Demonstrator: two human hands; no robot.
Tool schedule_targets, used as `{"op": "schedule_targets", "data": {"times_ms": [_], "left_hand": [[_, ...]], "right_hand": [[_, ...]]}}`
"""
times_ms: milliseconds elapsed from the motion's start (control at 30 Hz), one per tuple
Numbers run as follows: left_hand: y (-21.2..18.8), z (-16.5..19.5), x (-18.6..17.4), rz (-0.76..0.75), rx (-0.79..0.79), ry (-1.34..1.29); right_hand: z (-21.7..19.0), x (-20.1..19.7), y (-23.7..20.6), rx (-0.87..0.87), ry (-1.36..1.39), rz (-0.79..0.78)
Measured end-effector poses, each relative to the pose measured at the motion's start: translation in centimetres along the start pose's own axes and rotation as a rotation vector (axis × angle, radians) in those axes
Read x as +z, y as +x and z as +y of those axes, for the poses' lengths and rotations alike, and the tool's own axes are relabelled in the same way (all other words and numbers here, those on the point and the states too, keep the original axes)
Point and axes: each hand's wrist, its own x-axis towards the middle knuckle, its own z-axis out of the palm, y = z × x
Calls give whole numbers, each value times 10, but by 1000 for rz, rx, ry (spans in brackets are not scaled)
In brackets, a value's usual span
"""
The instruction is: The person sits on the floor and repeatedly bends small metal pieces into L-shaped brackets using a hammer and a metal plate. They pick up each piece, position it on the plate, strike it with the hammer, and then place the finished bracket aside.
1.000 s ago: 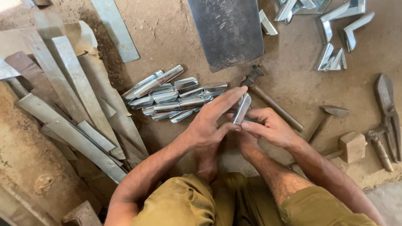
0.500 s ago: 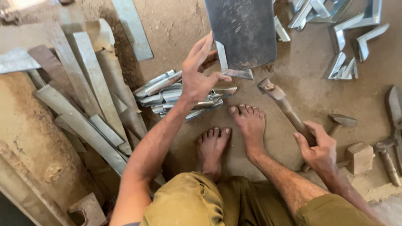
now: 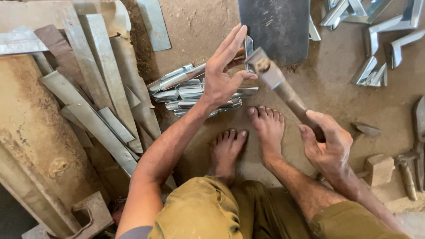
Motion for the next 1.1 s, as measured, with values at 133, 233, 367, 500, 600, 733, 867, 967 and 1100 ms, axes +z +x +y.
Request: {"op": "schedule_targets", "data": {"times_ms": [133,233,367,500,600,733,867,967,1100], "left_hand": [[0,0,0,-13,52,0],[4,-5,3,3,27,-15],[-3,-8,7,16,-1,15],[-8,32,13,112,-88,118],[15,63,13,114,-19,463],[70,47,0,40,356,855],[83,11,-17,-59,508,872],[93,8,-9,-116,578,769],[79,18,9,-78,456,489]], "right_hand": [[4,-1,3,-45,-39,3],[8,-2,2,5,-12,49],[19,-5,-4,9,-76,-39],[36,-12,-10,85,31,69],[44,-20,-19,183,215,94],[44,-27,-29,220,268,144],[37,-34,-20,178,104,129],[26,-49,-4,201,55,93],[-7,-86,11,344,-148,-14]]}}
